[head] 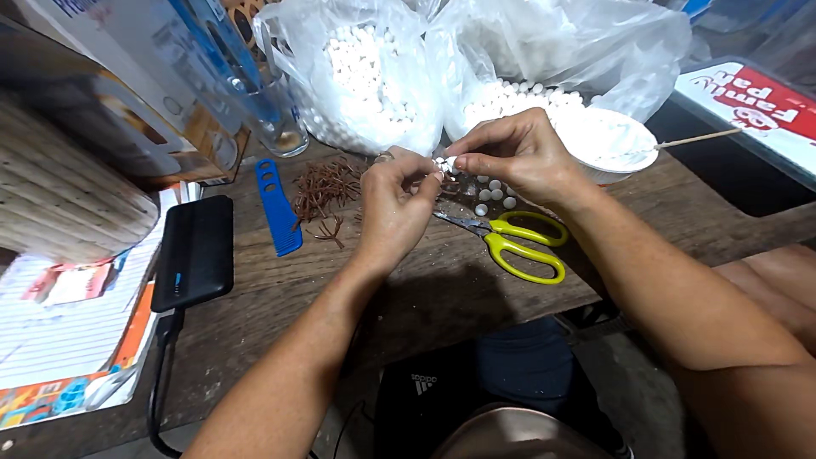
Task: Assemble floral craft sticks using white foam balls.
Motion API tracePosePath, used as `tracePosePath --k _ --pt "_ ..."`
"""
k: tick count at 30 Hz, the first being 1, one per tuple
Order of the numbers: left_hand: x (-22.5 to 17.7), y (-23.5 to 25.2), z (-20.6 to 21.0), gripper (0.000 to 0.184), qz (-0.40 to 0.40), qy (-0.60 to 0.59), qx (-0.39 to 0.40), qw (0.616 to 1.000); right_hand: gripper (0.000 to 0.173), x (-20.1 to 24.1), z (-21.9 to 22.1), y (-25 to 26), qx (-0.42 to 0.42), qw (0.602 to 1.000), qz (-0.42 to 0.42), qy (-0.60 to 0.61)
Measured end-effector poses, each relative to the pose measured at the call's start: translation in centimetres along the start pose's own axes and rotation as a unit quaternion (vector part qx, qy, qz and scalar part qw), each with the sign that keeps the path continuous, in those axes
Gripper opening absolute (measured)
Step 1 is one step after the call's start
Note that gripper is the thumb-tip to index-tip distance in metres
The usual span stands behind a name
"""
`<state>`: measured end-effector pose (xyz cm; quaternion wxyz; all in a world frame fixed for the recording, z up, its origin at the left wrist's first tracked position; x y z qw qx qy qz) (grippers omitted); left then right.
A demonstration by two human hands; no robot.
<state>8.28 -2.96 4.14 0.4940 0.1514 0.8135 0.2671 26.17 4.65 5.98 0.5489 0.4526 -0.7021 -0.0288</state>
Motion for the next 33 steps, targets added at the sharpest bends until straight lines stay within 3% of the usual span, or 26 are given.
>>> tracePosePath --k 5,13,24,33 --pt "0.3 0.8 -1.2 0.008 -0.037 -0.008 -0.052 0.998 0.013 0.0 0.2 0.4 -0.061 0.993 0.076 -0.064" --pt "0.4 1.0 -1.0 0.007 -0.123 -0.097 -0.080 0.984 0.015 -1.3 0.1 1.4 0.009 0.943 0.190 -0.272" --pt "0.0 1.2 -1.0 0.007 -0.179 -0.185 -0.112 0.960 0.013 -1.8 1.8 2.9 0.074 0.958 0.133 -0.245" --pt "0.6 1.2 -1.4 0.007 -0.144 -0.120 -0.122 0.975 0.009 -1.9 3.8 5.4 0.122 0.932 0.204 -0.275"
Point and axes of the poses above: each hand's wrist, its own y-axis towards the middle knuckle, its own z-axis out of the palm, x = y × z, the point moved 1 cm from there along y, towards the middle knuckle, and after that the axes turned 2 degrees about x, right-handed, at the moved point
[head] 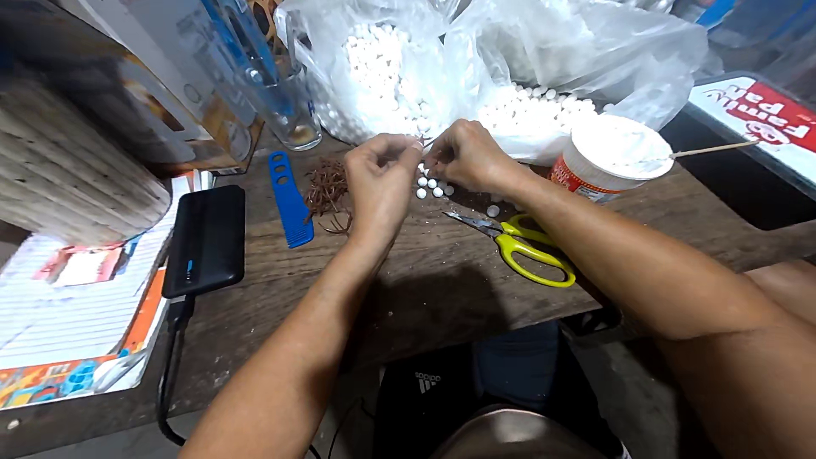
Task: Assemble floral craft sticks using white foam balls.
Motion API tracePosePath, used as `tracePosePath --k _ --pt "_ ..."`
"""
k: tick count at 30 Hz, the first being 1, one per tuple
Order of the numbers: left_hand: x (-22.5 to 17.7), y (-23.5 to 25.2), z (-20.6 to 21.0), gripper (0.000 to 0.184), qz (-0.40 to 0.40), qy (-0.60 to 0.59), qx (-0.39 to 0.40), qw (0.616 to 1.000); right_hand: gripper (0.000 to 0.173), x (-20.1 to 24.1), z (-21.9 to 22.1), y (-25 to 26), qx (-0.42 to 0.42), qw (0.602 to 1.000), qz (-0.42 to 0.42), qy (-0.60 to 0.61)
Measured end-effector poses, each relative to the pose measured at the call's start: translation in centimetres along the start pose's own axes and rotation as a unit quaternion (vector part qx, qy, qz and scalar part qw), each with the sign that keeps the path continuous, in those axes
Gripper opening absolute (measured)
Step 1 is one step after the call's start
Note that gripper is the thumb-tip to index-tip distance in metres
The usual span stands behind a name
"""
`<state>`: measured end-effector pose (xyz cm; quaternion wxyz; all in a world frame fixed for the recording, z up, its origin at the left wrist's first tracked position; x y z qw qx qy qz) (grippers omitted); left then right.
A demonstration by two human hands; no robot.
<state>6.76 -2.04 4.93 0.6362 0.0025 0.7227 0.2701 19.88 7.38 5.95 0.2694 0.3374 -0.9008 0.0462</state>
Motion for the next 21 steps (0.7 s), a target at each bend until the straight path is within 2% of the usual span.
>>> tracePosePath --k 5,11,16,19,21 --pt "-0.2 0.0 0.1 0.007 0.003 -0.006 -0.005 1.000 0.011 -0.5 -1.7 -1.2 -0.008 0.999 -0.009 0.034" --pt "0.1 -0.1 0.2 0.006 0.017 0.005 0.001 1.000 0.012 -1.6 -1.9 -3.3 0.041 0.998 0.022 0.050" --pt "0.1 -0.3 0.2 0.004 0.030 0.042 0.003 0.999 0.009 -1.2 -0.6 -3.7 -0.001 0.999 0.024 0.043" --pt "0.1 -0.3 0.2 0.003 0.054 0.062 -0.001 0.997 0.008 -1.3 -1.1 -4.1 -0.055 0.988 0.013 0.141" --pt "0.2 -0.4 0.3 0.003 0.077 0.078 -0.003 0.994 0.013 -1.2 -1.6 -4.3 -0.107 0.960 0.013 0.260"
Point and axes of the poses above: each hand's wrist, its own y-axis towards the middle knuckle, its own z-axis out of the palm, x = y × z, the point moved 1 cm from there along y, towards the middle knuckle, and after that the axes turned 2 degrees about x, right-handed, at the moved point
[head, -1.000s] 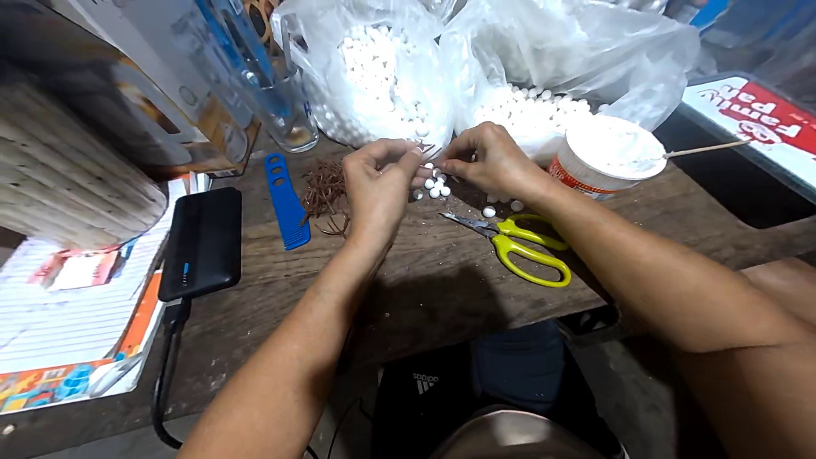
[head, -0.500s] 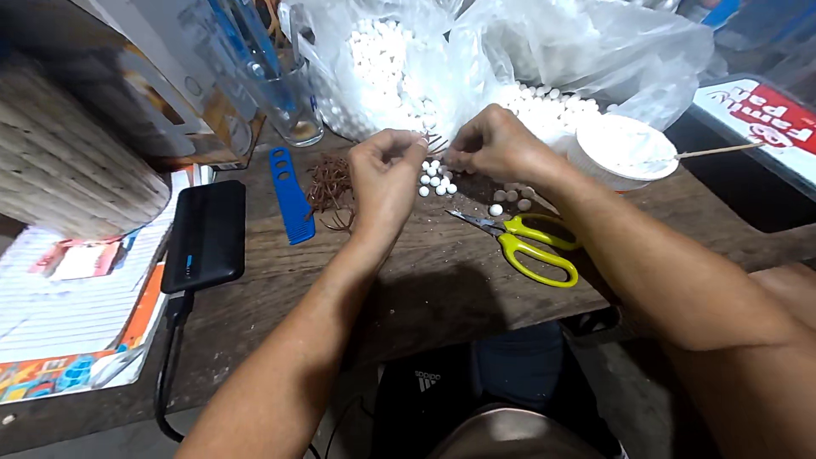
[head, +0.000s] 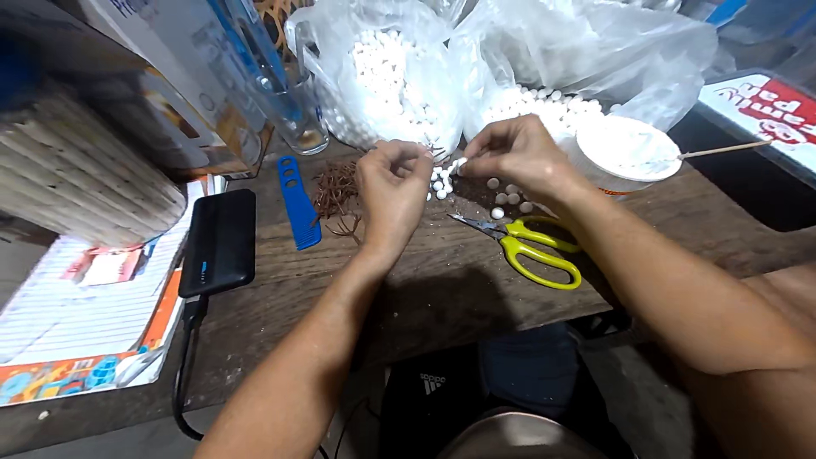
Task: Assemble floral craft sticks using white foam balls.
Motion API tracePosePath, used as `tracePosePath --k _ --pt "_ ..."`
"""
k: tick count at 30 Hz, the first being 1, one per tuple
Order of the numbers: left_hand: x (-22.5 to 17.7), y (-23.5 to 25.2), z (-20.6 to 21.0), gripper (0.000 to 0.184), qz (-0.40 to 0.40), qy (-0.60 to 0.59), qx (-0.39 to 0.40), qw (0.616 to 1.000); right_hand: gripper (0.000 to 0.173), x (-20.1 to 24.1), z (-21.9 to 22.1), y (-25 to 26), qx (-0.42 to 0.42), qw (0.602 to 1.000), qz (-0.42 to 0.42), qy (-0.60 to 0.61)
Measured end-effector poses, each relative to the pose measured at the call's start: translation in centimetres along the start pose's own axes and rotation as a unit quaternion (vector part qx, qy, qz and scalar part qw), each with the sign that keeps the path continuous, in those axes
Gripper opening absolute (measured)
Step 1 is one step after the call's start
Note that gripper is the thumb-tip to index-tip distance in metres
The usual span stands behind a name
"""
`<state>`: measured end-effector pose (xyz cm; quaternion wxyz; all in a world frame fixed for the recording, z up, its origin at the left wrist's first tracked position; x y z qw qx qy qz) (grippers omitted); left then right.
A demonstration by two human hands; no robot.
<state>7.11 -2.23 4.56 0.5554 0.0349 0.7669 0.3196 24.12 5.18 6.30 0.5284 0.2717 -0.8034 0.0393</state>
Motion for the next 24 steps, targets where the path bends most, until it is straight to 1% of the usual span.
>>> tracePosePath --k 1,3,7,11,15,19,24 --pt "0.1 -0.1 0.1 0.004 0.015 0.008 -0.002 1.000 0.017 0.2 -0.2 0.0 -0.023 0.998 -0.006 0.064" --pt "0.2 -0.3 0.2 0.005 0.046 0.026 -0.002 0.999 0.023 0.4 -0.6 -0.1 -0.035 0.986 -0.020 0.163" --pt "-0.1 -1.2 -0.2 0.007 0.098 0.088 0.029 0.991 0.022 0.7 -0.3 -0.5 -0.004 0.966 -0.031 0.255" --pt "-0.1 -1.2 -0.2 0.006 0.111 0.105 0.022 0.988 0.027 1.2 -0.2 -1.0 0.039 0.954 0.010 0.298" --pt "-0.2 -1.2 -0.1 0.006 0.129 0.119 0.009 0.984 0.025 1.4 -0.2 -1.0 0.019 0.951 0.042 0.305" --pt "-0.2 -1.2 0.0 0.007 0.149 0.139 -0.002 0.979 0.021 1.0 -0.2 -0.9 0.026 0.958 0.036 0.282" --pt "-0.2 -1.1 0.3 0.007 0.186 0.157 -0.018 0.970 0.022 0.4 -0.3 -0.6 0.038 0.960 0.027 0.275"
Point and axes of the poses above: each hand's wrist, its own y-axis towards the middle knuckle, its own z-axis out of the palm, x = y × z, the point moved 1 cm from there along y, towards the middle knuckle, and after that the axes turned 2 degrees about x, right-handed, at the moved point
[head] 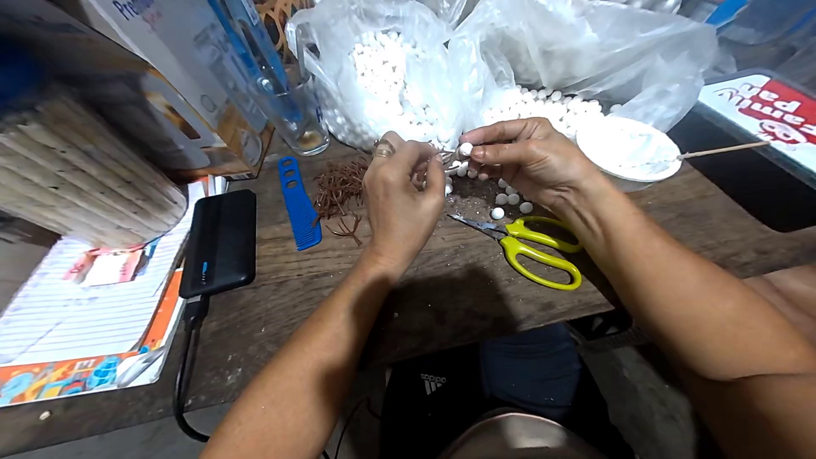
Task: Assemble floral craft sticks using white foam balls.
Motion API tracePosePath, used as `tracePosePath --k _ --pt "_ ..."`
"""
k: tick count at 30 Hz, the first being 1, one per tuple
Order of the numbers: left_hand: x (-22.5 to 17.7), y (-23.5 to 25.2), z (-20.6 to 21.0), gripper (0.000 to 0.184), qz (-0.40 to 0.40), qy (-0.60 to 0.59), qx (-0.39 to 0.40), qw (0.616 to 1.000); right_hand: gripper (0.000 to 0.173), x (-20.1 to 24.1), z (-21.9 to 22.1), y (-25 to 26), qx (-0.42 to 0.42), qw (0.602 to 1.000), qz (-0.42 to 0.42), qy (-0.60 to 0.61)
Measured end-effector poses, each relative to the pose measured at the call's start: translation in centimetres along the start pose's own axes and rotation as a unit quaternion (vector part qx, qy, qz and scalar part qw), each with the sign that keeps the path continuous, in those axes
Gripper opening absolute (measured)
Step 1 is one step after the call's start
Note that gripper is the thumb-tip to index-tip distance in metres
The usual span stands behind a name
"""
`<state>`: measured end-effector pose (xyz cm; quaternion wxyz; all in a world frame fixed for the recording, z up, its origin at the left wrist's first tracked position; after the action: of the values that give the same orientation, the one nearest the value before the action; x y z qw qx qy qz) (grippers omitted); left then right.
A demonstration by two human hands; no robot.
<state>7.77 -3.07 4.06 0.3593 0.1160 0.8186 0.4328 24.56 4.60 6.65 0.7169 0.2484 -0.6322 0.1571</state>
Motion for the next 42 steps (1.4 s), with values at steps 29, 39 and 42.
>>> tracePosePath --k 29,39,42 --pt "0.0 0.1 0.5 0.010 0.042 0.049 -0.038 0.997 0.018 -0.4 1.2 -0.3 -0.049 0.997 -0.046 -0.026" --pt "-0.3 -0.3 0.0 0.008 -0.024 -0.027 0.007 0.999 0.016 -0.6 1.5 -0.4 -0.058 0.994 -0.085 -0.046" --pt "-0.2 -0.2 0.2 0.008 -0.020 -0.029 -0.015 0.999 0.016 -0.4 1.5 -0.5 -0.053 0.991 -0.101 -0.071"
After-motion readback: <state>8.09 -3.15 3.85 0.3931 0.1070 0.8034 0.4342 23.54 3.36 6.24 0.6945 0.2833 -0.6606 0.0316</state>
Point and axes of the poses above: each hand's wrist, its own y-axis towards the middle knuckle, its own z-axis out of the palm, x = y × z, the point moved 1 cm from there along y, towards the middle knuckle, and after that the axes turned 2 degrees about x, right-handed, at the moved point
